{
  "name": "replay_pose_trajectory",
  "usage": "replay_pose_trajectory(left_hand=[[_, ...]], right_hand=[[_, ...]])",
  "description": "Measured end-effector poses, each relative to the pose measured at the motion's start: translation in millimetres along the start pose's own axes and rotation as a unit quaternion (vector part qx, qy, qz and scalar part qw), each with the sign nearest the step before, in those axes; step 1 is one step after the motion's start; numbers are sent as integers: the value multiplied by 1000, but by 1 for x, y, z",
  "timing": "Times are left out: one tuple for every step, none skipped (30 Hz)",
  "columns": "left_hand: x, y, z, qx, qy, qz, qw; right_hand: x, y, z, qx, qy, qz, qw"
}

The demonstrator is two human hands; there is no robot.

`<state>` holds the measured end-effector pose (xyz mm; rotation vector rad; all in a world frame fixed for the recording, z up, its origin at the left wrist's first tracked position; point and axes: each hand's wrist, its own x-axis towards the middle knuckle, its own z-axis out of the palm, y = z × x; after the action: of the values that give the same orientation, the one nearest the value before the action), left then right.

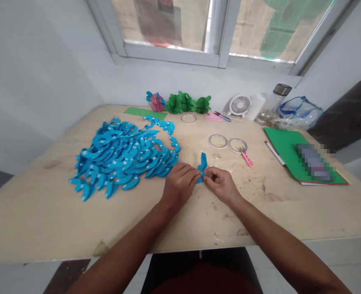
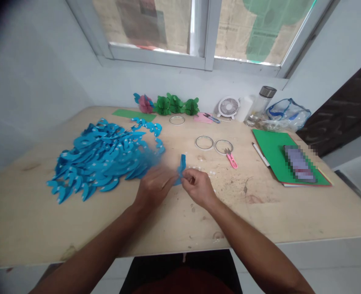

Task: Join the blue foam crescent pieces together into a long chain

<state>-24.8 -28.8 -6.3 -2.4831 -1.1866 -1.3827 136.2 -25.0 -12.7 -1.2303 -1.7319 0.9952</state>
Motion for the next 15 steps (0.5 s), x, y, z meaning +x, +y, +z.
replay_pose_trajectory(left_hand=[[0, 0, 0, 2, -1, 2, 1000], [0, 0, 0, 6, -2, 4, 1000], [0, 0, 0, 10, -4, 7, 1000], [1, 1, -1, 16, -6, 10, 1000], [1, 1, -1, 21, -8, 13, 1000], [1, 2, -1, 26, -9, 15, 1000], [1, 2, -1, 30, -10, 16, 999], [2, 3, -1, 32, -11, 18, 999], [2, 3, -1, 33, -11, 19, 999], [2, 3, -2, 33, -12, 20, 999], [2, 4, -1, 33, -13, 20, 999], [2, 4, -1, 31, -15, 20, 999], [2, 4, -1, 29, -16, 20, 999], [2, 4, -1, 26, -18, 19, 999], [2, 4, -1, 24, -19, 18, 999]], right_hand=[[0, 0, 0, -6, 0, -3, 1000], [0, 0, 0, -11, 0, -6, 1000], [0, 0, 0, -17, 1, -8, 1000], [-1, 1, 0, -22, 1, -10, 1000], [-1, 1, 0, -27, 1, -13, 1000], [-1, 2, 0, -30, 1, -15, 999], [-1, 3, 0, -32, 1, -16, 999], [-1, 3, 0, -32, 1, -16, 999], [-1, 3, 0, -33, 1, -16, 999], [-1, 4, 0, -34, 0, -15, 999], [-1, 4, 0, -35, -1, -15, 999], [-1, 4, 0, -37, -2, -15, 999], [-1, 4, 0, -37, -3, -16, 999], [0, 5, 0, -38, -4, -17, 999], [0, 5, 0, -37, -4, -18, 999]])
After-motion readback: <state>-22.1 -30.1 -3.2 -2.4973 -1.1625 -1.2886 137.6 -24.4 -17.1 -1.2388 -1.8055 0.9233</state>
